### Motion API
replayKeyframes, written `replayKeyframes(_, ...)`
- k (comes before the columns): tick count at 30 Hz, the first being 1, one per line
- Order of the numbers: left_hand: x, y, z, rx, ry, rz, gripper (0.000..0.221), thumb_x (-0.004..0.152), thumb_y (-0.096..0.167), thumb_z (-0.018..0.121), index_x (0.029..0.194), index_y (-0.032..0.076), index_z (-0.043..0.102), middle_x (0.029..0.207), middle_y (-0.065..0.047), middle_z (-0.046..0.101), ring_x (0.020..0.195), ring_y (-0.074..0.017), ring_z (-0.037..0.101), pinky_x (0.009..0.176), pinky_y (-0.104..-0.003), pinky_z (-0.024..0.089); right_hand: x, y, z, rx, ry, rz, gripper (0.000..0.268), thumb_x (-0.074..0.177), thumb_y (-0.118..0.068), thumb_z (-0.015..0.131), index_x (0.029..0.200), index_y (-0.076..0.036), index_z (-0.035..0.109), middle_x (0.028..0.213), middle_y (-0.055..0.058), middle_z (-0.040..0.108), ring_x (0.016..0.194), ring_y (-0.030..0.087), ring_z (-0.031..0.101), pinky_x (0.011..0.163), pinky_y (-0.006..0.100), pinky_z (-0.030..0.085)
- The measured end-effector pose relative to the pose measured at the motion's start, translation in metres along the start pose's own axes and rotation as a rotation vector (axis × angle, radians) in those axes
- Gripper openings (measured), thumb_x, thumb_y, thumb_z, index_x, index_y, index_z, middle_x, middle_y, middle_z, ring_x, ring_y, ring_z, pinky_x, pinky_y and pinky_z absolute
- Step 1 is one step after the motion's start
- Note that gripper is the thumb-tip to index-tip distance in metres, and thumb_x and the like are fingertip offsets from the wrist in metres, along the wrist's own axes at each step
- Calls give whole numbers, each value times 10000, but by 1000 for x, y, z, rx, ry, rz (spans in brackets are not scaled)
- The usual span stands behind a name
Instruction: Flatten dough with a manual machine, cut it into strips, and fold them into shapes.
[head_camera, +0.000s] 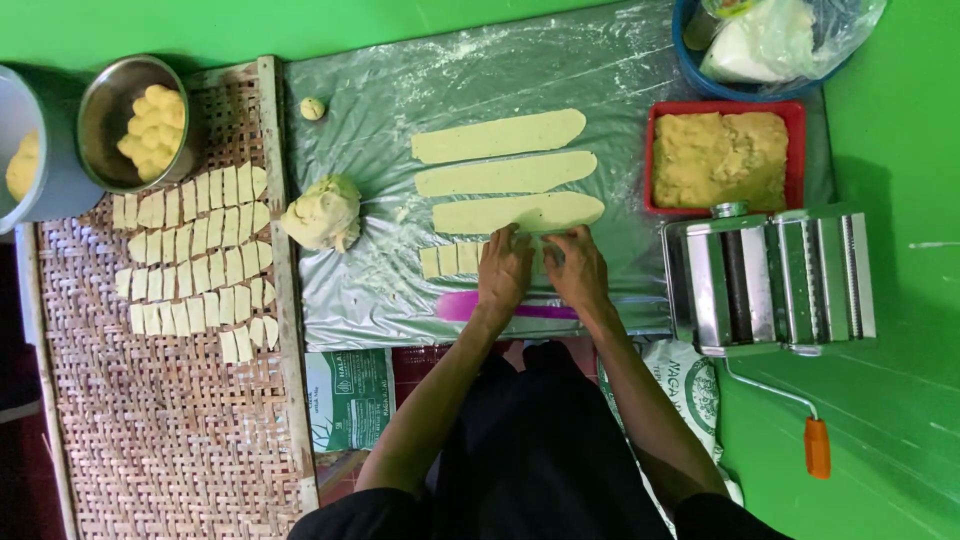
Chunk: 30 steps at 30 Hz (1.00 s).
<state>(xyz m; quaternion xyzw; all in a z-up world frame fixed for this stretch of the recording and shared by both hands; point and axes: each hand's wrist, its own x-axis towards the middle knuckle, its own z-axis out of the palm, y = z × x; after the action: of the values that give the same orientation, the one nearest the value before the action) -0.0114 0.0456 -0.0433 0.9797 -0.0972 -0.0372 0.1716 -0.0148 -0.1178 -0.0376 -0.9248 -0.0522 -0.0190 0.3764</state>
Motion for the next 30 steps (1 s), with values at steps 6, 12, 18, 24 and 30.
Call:
replayKeyframes(6, 12, -15, 32, -91, 64, -55, 172, 1012, 278, 599, 1066, 138, 682, 1277, -105, 563, 1179, -288, 584, 905, -390, 526, 10, 3, 2, -26, -18, -18, 153, 901, -177, 713, 1051, -153, 699, 1048, 71, 569, 1001, 361, 686, 783, 476, 584)
replayKeyframes(12, 4, -7, 11, -151, 160, 87, 176, 1042, 289, 506, 1037, 148, 610, 1125, -86, 605, 1080, -299, 619, 853, -426, 515, 11, -16, -20, 93, 7, -118, 77, 902, -72, 673, 960, -110, 640, 896, 86, 593, 893, 359, 677, 818, 473, 539)
replayKeyframes(18, -14, 5, -13, -277, 224, 163, 185, 1087, 312, 477, 1039, 161, 572, 907, -38, 634, 924, -251, 685, 879, -404, 521, -9, -7, -25, 219, 94, -71, 126, 883, -82, 717, 979, -151, 676, 878, 60, 704, 881, 295, 710, 806, 412, 552)
replayKeyframes(24, -21, 20, -56, -823, 265, -200, 83, 1013, 117, 631, 1091, 141, 619, 958, -98, 748, 972, -323, 740, 881, -431, 556, -15, -45, -50, 417, 150, 44, 134, 892, -2, 700, 973, -109, 698, 884, 73, 720, 866, 237, 711, 763, 324, 554)
replayKeyframes(30, -47, -9, -85, -1315, 366, -486, 190, 999, 132, 694, 1164, 52, 646, 931, -51, 673, 889, -143, 634, 887, -370, 525, -8, -97, -43, 600, 59, 75, 257, 919, 55, 664, 1149, -37, 729, 923, 158, 696, 858, 234, 694, 778, 343, 592)
